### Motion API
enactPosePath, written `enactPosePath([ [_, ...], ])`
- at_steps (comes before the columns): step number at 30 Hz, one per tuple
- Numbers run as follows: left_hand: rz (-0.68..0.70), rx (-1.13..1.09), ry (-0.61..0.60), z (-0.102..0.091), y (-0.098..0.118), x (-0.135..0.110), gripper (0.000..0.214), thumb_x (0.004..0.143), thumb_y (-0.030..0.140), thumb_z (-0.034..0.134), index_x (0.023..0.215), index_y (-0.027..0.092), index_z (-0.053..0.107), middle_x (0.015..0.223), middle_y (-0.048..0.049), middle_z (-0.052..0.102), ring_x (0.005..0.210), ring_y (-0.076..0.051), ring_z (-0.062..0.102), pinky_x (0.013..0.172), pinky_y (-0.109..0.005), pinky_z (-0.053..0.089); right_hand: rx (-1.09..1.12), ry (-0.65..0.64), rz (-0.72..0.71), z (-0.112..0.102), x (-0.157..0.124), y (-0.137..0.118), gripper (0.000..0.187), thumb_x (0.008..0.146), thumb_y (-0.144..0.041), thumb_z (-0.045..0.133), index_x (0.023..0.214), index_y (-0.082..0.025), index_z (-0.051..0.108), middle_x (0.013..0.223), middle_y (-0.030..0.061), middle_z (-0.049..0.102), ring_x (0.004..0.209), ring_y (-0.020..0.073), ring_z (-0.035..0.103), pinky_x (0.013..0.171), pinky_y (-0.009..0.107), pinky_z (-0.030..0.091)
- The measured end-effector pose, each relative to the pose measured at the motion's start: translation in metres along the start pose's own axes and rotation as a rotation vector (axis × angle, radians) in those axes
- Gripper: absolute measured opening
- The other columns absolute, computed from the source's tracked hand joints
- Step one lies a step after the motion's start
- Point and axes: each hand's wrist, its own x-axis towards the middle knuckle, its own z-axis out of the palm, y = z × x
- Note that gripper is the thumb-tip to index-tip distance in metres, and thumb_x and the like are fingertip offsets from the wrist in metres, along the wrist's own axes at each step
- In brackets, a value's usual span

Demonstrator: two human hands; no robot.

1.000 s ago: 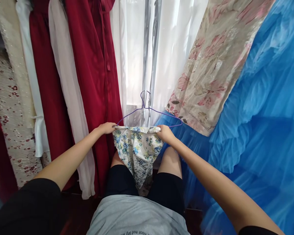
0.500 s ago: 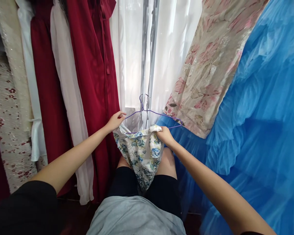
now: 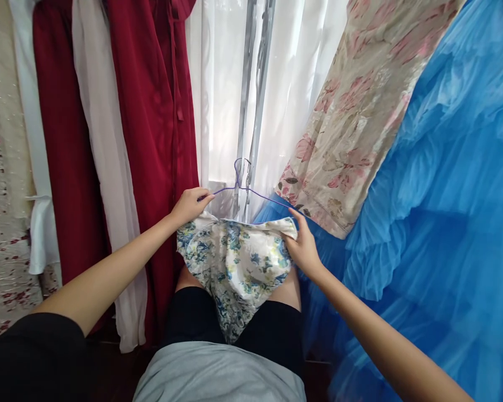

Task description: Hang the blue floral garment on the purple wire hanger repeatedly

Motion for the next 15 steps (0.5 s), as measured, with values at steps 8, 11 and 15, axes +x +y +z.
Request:
enactPosePath([
  [8, -0.039, 0.004, -0.107, 0.002, 0.016, 0.006, 0.041, 0.095, 0.045, 0.045, 0.07, 0.018, 0.062, 0.073, -0.004, 0.06, 0.073, -0.02, 0.056, 0.074, -0.032, 0.043, -0.213, -0.047, -0.007, -0.027, 0.076, 0.048, 0.038, 0.084, -0.043, 0.062, 0.104, -0.012, 0.072, 0.104, 0.0139, 0.075, 0.102, 0.0331, 0.067, 0.089, 0.039, 0.051],
  [11, -0.086, 0.064, -0.07, -0.009, 0.006, 0.004, 0.037, 0.095, 0.048, 0.047, 0.08, 0.019, 0.065, 0.086, -0.0055, 0.065, 0.077, -0.021, 0.057, 0.076, -0.032, 0.043, -0.197, -0.135, 0.083, -0.032, 0.088, 0.049, 0.045, 0.082, -0.056, 0.064, 0.062, -0.015, 0.062, 0.063, 0.0066, 0.066, 0.066, 0.0255, 0.063, 0.061, 0.031, 0.048],
  [15, -0.257, -0.065, 0.023, -0.024, -0.026, -0.012, 0.036, 0.092, 0.052, 0.05, 0.101, 0.021, 0.064, 0.099, -0.005, 0.068, 0.088, -0.022, 0.061, 0.081, -0.031, 0.044, 0.125, -0.324, 0.256, -0.045, 0.077, 0.044, 0.047, 0.078, -0.06, 0.071, 0.065, -0.015, 0.065, 0.058, 0.004, 0.065, 0.053, 0.019, 0.06, 0.052, 0.029, 0.046],
])
